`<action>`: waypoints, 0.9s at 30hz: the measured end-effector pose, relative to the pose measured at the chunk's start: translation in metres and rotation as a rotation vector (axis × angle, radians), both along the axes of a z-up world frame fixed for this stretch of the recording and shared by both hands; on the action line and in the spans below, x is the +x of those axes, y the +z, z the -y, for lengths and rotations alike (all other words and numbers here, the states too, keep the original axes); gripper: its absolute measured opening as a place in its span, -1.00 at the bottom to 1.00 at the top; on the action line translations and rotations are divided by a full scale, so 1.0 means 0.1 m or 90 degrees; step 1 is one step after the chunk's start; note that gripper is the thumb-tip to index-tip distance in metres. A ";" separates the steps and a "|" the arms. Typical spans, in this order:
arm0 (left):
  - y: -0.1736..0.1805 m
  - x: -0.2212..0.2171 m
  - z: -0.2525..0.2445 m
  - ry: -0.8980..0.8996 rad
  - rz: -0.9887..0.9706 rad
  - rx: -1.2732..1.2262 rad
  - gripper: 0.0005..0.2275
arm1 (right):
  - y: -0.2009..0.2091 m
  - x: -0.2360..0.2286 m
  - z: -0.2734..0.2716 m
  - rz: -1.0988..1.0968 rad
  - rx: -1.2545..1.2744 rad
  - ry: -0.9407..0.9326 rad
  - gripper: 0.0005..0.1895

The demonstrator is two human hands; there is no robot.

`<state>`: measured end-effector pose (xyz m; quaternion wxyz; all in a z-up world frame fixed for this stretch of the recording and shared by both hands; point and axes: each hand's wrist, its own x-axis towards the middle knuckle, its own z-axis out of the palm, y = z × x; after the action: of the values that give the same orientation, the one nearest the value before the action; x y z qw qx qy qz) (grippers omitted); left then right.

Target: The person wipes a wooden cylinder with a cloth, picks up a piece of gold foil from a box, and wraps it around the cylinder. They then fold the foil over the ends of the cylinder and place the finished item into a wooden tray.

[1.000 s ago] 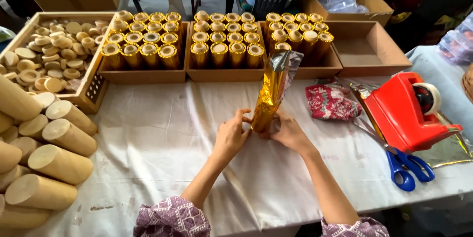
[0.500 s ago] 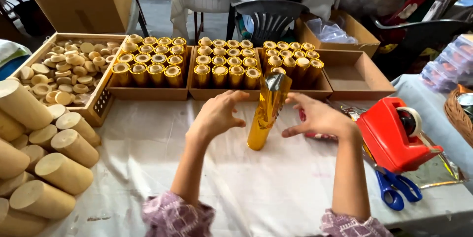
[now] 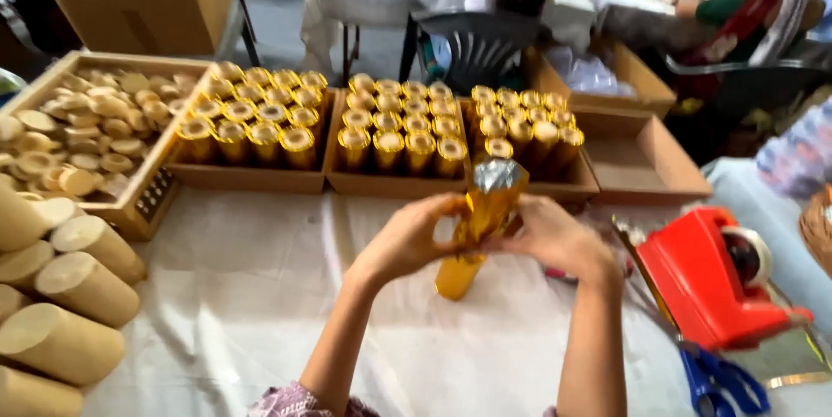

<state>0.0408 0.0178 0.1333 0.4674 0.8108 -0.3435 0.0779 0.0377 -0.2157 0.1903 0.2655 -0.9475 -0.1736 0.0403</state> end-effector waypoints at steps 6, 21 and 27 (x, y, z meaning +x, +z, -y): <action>0.06 -0.07 0.10 0.079 -0.053 -0.037 -0.46 | 0.04 -0.07 -0.08 0.036 -0.007 0.001 -0.56; 0.11 -0.08 -0.06 0.044 -0.123 -0.076 -0.37 | 0.08 -0.12 -0.09 -0.089 -0.076 -0.031 -0.60; 0.23 -0.14 0.00 0.096 -0.190 -0.123 -0.47 | 0.16 -0.17 -0.14 -0.034 -0.083 -0.084 -0.59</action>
<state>0.0268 0.0178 0.1558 0.5816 0.7883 -0.1994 0.0246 0.0209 -0.2016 0.2065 0.2097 -0.9708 -0.1006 0.0595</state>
